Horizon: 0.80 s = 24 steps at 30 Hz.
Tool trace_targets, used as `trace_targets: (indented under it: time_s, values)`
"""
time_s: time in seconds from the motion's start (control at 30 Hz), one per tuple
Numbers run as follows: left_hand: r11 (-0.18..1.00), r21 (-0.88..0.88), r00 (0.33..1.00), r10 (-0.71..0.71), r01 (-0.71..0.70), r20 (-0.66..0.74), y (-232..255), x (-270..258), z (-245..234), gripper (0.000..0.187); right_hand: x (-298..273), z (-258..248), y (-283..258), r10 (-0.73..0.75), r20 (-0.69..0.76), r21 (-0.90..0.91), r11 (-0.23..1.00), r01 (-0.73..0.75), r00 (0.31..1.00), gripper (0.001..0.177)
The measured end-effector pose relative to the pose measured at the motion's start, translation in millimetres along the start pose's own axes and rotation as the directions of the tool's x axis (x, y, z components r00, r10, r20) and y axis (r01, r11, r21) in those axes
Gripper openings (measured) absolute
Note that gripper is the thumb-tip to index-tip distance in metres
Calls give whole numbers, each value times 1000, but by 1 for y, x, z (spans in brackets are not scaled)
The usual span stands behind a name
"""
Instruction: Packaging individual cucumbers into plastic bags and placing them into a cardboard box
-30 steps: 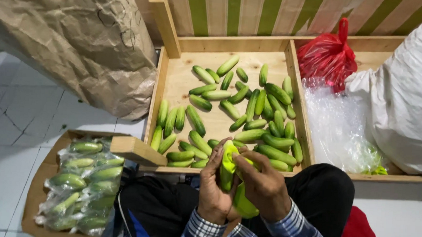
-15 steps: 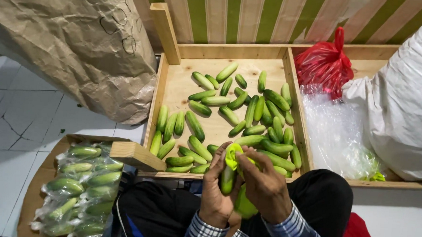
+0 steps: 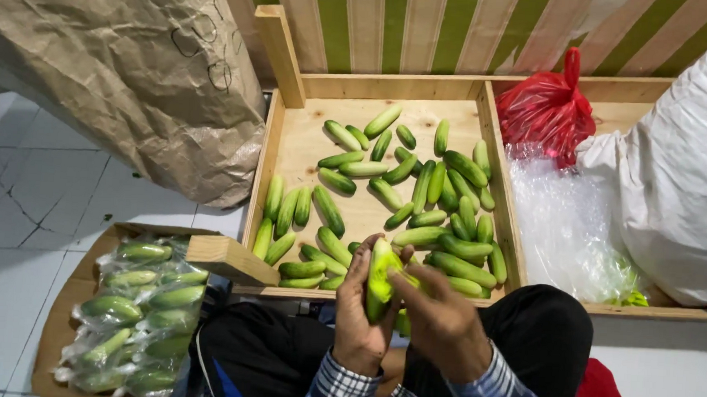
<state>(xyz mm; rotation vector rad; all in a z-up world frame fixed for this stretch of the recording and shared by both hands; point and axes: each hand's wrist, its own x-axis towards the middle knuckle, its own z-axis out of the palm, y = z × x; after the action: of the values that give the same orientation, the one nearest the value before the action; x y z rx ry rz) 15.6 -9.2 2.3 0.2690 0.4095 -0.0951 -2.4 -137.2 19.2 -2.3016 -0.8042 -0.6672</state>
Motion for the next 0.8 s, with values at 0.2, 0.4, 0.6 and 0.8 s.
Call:
trace_targets:
  time_s: [0.2, 0.4, 0.6, 0.8]
  values:
    - [994, 17, 994, -110, 110, -6, 7, -6, 4, 29, -36, 2, -5, -66, 81, 135, 989, 54, 995, 37]
    - [992, -19, 983, -123, 122, -135, -9, 7, 1, 27, 19, -7, 0, 64, -154, 57, 997, -56, 986, 29]
    - [992, 89, 994, -98, 93, 52, 5, 5, -1, 29, -39, 8, -25, -85, -21, 29, 996, 85, 996, 49]
    - [997, -10, 994, -83, 82, -74, -10, 2, 5, 34, -1, 3, 4, 124, -151, 10, 992, -124, 981, 29]
